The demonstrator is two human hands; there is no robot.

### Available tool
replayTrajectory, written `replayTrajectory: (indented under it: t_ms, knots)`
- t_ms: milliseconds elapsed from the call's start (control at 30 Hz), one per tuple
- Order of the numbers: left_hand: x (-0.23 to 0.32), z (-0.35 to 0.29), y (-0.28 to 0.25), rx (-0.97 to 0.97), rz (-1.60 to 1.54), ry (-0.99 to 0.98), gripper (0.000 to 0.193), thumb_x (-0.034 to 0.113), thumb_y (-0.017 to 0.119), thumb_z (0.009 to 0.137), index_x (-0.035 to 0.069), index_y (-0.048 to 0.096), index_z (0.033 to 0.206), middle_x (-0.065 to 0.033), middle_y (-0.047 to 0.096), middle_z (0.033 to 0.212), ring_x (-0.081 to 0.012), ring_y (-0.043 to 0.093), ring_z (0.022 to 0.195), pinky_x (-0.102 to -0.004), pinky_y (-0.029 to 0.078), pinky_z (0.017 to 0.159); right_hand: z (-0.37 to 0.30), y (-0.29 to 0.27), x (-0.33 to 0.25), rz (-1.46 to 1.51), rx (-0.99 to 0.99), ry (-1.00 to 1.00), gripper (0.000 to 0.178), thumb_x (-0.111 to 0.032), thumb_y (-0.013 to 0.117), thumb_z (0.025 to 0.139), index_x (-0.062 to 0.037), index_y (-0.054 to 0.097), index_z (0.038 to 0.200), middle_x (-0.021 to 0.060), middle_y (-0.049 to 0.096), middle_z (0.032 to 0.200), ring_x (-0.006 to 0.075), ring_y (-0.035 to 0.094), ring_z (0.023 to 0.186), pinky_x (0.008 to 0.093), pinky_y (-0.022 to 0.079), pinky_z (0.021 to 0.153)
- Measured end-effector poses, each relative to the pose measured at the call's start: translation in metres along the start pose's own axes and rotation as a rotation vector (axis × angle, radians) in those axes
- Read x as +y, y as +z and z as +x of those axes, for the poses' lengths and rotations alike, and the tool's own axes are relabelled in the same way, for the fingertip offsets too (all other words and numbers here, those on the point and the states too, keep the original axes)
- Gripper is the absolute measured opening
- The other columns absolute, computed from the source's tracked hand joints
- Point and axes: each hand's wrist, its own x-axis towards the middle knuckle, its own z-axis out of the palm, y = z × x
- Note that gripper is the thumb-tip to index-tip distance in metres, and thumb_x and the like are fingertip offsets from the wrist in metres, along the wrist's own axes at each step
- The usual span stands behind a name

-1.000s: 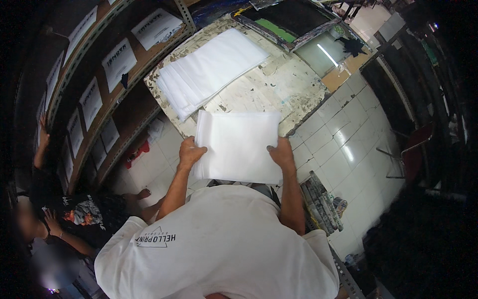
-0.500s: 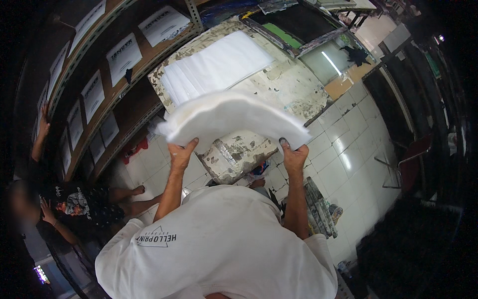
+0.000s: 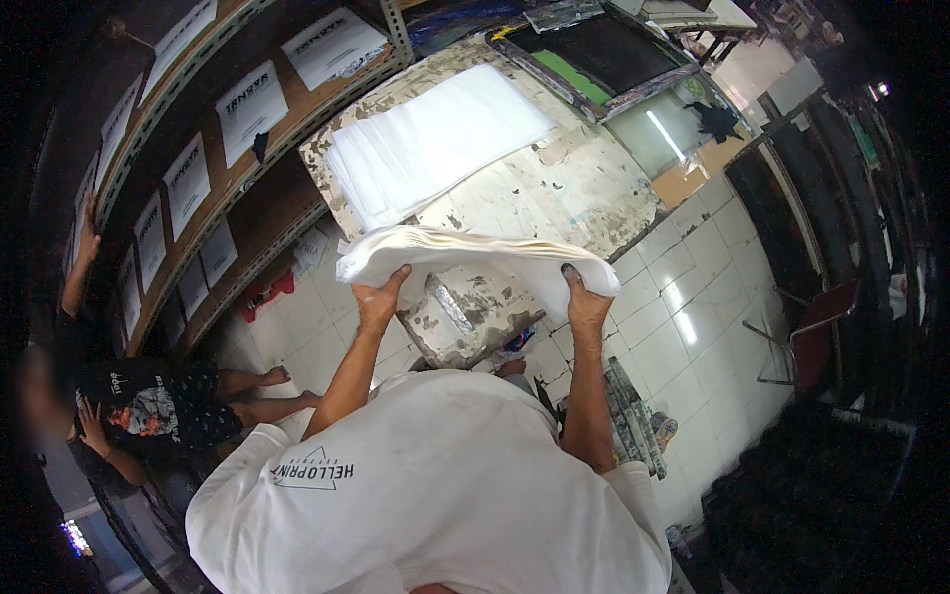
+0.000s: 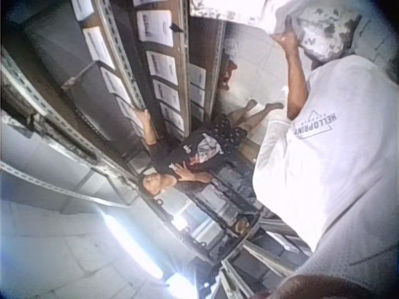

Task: The person stacks white paper bags on a table, organizes them into bundles, and then applies a liquid to a screen printing frame and wipes it with a cloth.

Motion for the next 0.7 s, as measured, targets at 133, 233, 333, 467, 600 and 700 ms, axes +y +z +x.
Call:
replayTrajectory:
  t_ms: [133,233,333,467,600,700]
  knots:
    - [-0.012,0.002,-0.003,-0.111,0.121,-0.033,0.049,0.005,0.083,0.072,-0.002,0.061,0.115,-0.0129,0.068,0.107,-0.0205,0.064,0.097,-0.0334,0.052,0.087,0.012,-0.005,0.002,-0.082,-0.084,-0.027,0.035,0.001,0.074,0.08,0.0038,0.061,0.113,0.0103,0.067,0.106,0.0201,0.063,0.096,0.033,0.05,0.088]
    - [-0.021,0.005,-0.002,-0.121,0.095,0.005,0.05,0.007,0.084,0.072,-0.003,0.061,0.115,-0.0145,0.068,0.109,-0.0217,0.065,0.098,-0.0341,0.052,0.088,0.019,-0.01,0.019,-0.196,-0.095,-0.001,0.04,0.001,0.075,0.079,0.0054,0.058,0.114,0.0127,0.065,0.11,0.023,0.063,0.096,0.0342,0.05,0.088]
    - [-0.003,0.019,-0.003,-0.187,0.197,-0.144,0.054,0.008,0.084,0.07,-0.004,0.059,0.117,-0.0161,0.067,0.112,-0.0234,0.066,0.1,-0.0343,0.053,0.087,0.043,-0.014,0.028,-0.188,-0.069,0.053,0.04,0.0,0.075,0.078,0.0075,0.057,0.112,0.0144,0.065,0.11,0.024,0.063,0.094,0.0344,0.05,0.086]
    - [0.03,0.042,0.006,-0.011,0.304,-0.082,0.055,0.014,0.083,0.068,-0.005,0.057,0.112,-0.0204,0.069,0.103,-0.0287,0.068,0.09,-0.0369,0.054,0.082,0.094,0.03,-0.045,-0.33,-0.228,0.146,0.029,-0.001,0.074,0.077,0.0098,0.064,0.101,0.0145,0.07,0.091,0.0211,0.065,0.078,0.0337,0.052,0.072]
    - [0.06,0.092,0.026,-0.113,0.308,-0.224,0.064,0.019,0.083,0.063,-0.01,0.052,0.111,-0.0263,0.066,0.101,-0.0325,0.067,0.09,-0.0372,0.054,0.08,0.191,0.06,-0.052,-0.505,-0.447,0.097,0.03,-0.007,0.076,0.074,0.0108,0.067,0.097,0.0163,0.071,0.084,0.0224,0.066,0.071,0.0351,0.052,0.068]
    - [0.058,0.14,0.042,-0.088,0.267,-0.202,0.069,0.02,0.083,0.062,-0.012,0.049,0.113,-0.0272,0.065,0.101,-0.033,0.067,0.089,-0.037,0.055,0.079,0.254,0.112,-0.072,-0.722,-0.492,-0.022,0.035,-0.012,0.078,0.072,0.0102,0.068,0.097,0.0184,0.07,0.084,0.0263,0.067,0.073,0.0373,0.052,0.07]
